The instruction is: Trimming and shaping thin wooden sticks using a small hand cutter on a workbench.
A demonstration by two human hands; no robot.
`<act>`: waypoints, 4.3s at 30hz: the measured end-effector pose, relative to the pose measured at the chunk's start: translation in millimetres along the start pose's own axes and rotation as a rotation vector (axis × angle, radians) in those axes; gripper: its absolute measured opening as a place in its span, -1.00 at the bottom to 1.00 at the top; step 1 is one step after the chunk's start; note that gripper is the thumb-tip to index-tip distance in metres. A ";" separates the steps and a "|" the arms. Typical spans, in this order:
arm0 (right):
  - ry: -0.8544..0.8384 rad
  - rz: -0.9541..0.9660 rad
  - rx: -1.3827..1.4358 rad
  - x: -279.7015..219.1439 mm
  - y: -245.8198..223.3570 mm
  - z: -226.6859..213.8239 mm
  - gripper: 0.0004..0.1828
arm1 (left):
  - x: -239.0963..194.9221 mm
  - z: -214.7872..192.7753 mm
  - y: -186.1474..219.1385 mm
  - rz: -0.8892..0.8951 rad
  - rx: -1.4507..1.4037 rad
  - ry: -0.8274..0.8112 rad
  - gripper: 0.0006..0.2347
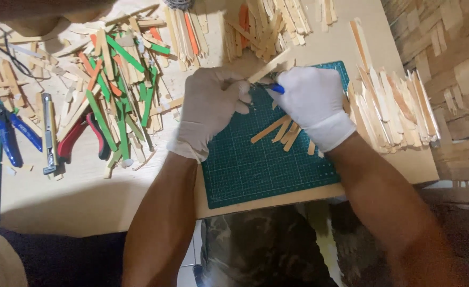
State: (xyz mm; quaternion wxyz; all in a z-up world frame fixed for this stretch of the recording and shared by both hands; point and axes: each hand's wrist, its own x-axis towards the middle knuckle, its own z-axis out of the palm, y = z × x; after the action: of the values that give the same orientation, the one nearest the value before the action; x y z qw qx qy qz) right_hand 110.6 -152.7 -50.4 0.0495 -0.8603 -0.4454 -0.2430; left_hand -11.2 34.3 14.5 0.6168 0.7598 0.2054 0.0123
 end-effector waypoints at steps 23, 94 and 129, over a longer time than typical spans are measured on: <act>0.161 0.841 1.321 30.2 11.0 -47.8 -0.89 | -1.2 5.9 1.5 0.089 -0.127 0.047 -0.82; 0.064 0.858 1.404 29.6 2.9 -44.7 -0.85 | 3.7 59.7 -26.3 0.450 0.166 0.140 -0.83; 0.190 0.935 1.651 33.2 -5.8 -49.9 -0.86 | 2.6 67.8 -17.9 0.384 0.077 0.293 -0.82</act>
State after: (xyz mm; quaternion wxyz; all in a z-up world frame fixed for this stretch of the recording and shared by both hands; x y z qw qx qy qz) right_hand 103.4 -139.6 7.9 0.7694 -0.6214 -0.0811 0.1237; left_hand 4.3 -25.3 -19.1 0.5372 0.7981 0.1449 0.2315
